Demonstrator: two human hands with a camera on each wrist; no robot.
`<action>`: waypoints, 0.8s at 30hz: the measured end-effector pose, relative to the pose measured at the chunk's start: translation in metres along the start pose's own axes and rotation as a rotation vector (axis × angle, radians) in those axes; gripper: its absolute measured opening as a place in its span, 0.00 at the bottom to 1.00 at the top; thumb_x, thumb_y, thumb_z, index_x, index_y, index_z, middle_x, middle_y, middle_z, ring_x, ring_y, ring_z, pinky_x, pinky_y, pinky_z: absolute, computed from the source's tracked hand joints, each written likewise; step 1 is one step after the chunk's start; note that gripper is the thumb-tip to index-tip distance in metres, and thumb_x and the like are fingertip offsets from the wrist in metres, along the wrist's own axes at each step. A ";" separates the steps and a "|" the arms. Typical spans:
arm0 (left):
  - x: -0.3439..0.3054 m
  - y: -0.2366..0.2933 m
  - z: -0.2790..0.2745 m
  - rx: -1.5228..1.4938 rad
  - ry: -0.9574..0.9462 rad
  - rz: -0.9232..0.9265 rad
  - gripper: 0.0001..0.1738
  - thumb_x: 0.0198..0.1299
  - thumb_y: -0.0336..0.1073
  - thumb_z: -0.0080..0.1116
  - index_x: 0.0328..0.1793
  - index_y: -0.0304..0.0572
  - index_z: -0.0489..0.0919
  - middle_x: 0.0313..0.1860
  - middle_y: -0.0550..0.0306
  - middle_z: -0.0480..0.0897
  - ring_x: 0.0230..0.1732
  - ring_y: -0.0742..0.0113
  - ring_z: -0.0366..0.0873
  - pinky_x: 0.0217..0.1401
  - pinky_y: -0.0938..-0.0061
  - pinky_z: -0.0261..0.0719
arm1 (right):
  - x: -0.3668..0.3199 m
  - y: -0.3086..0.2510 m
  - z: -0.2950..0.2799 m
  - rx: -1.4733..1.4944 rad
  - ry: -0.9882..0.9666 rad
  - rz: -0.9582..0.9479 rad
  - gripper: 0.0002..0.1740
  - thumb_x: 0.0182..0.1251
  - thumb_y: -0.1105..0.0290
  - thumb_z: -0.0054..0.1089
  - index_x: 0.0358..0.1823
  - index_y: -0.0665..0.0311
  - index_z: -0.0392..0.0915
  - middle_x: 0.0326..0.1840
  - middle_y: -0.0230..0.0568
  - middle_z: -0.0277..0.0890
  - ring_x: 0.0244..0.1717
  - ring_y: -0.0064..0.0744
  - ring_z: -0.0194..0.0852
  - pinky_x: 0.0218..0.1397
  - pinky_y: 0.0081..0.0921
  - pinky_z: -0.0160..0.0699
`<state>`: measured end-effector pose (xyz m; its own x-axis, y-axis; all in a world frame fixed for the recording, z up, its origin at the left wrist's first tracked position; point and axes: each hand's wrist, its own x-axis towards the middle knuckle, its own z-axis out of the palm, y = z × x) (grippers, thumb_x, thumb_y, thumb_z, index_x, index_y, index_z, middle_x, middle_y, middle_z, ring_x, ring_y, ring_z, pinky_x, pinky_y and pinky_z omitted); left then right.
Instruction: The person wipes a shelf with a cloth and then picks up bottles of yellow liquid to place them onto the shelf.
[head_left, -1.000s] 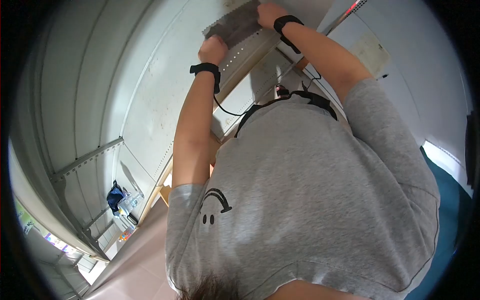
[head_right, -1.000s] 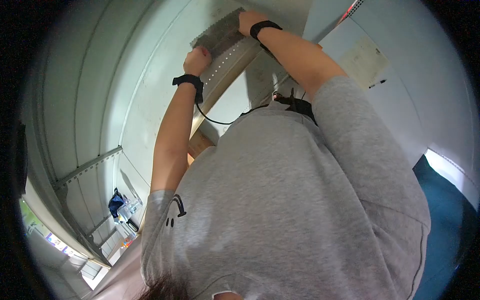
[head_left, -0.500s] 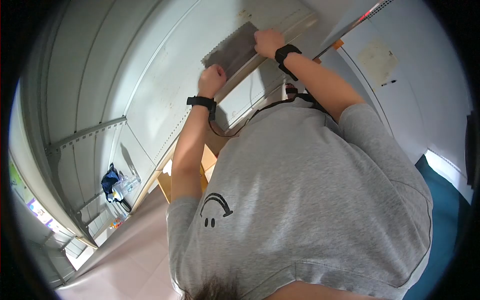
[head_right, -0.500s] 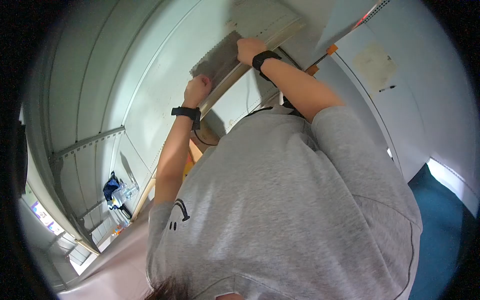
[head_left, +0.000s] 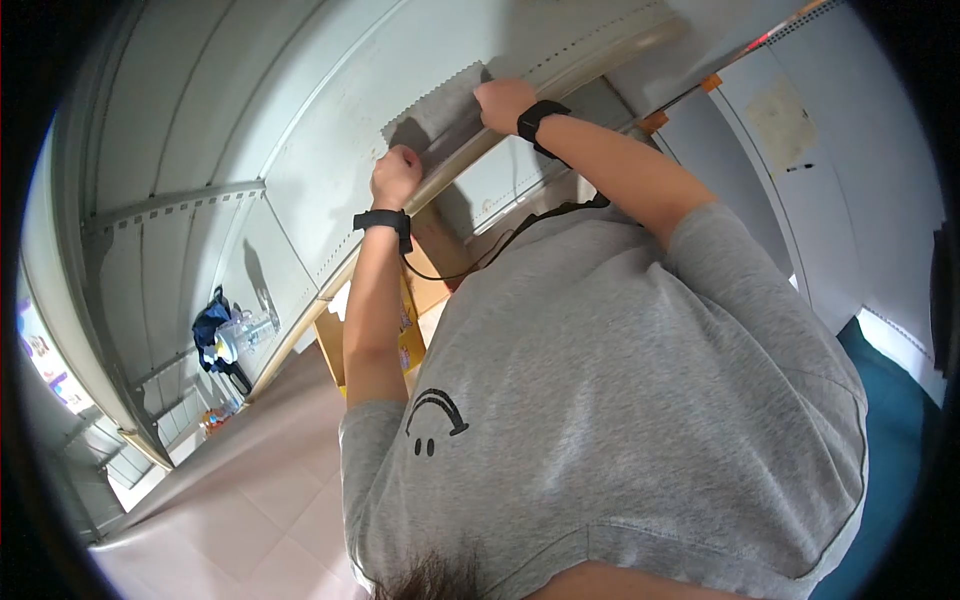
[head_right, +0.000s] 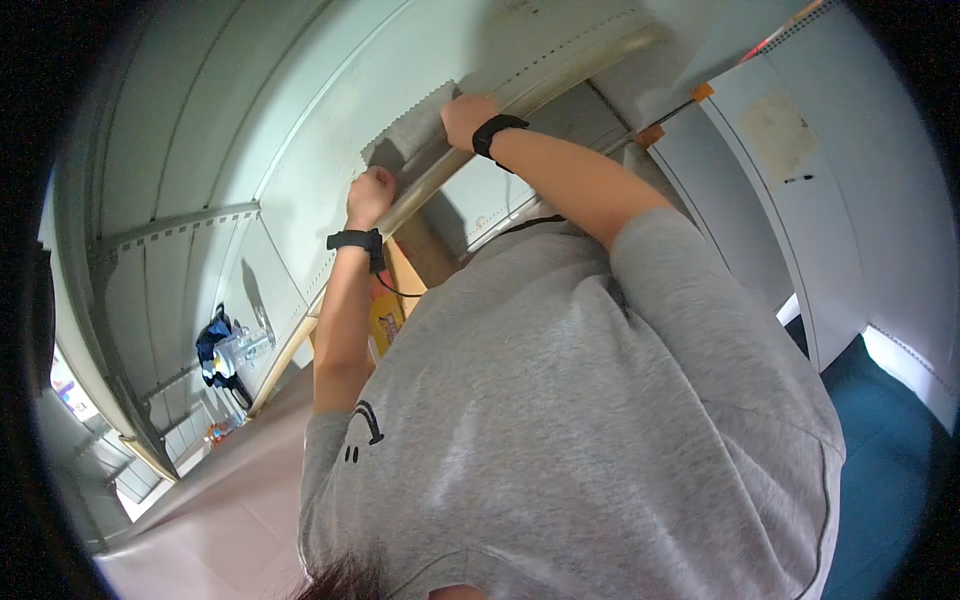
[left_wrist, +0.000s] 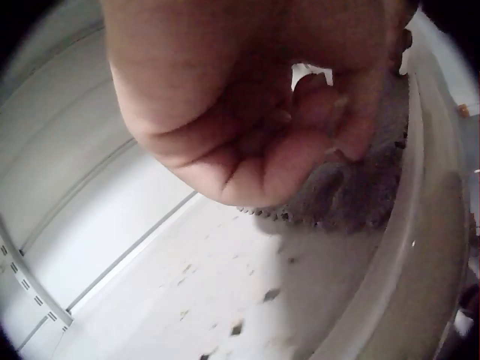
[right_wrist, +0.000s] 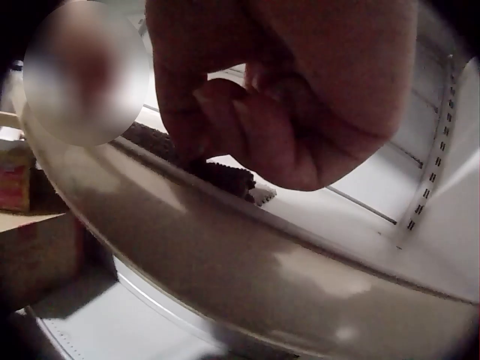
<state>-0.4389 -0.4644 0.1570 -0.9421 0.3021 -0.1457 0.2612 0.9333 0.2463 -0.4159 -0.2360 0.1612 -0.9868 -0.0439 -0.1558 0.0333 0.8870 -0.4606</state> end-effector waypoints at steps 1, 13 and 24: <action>-0.006 -0.008 -0.004 -0.003 -0.017 -0.026 0.08 0.45 0.37 0.50 0.30 0.48 0.78 0.29 0.48 0.79 0.35 0.51 0.77 0.40 0.64 0.74 | 0.000 -0.010 0.006 -0.006 0.024 -0.040 0.11 0.47 0.73 0.49 0.32 0.65 0.77 0.37 0.51 0.74 0.40 0.46 0.74 0.41 0.37 0.73; -0.054 -0.081 -0.018 -0.058 -0.026 -0.186 0.09 0.45 0.37 0.50 0.32 0.46 0.77 0.29 0.48 0.79 0.36 0.51 0.77 0.40 0.65 0.74 | 0.000 -0.092 0.034 -0.068 -0.111 -0.209 0.11 0.47 0.75 0.47 0.33 0.66 0.76 0.37 0.50 0.74 0.41 0.46 0.73 0.41 0.38 0.73; -0.033 -0.045 -0.010 -0.178 0.074 0.032 0.06 0.45 0.36 0.52 0.28 0.44 0.77 0.20 0.50 0.77 0.27 0.53 0.77 0.32 0.65 0.73 | -0.018 -0.046 0.016 0.010 -0.005 -0.006 0.10 0.49 0.71 0.49 0.34 0.62 0.73 0.38 0.50 0.73 0.43 0.47 0.71 0.44 0.39 0.71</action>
<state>-0.4215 -0.5181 0.1603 -0.9487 0.3093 -0.0655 0.2558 0.8726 0.4162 -0.3977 -0.2834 0.1714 -0.9861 -0.0517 -0.1577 0.0289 0.8822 -0.4701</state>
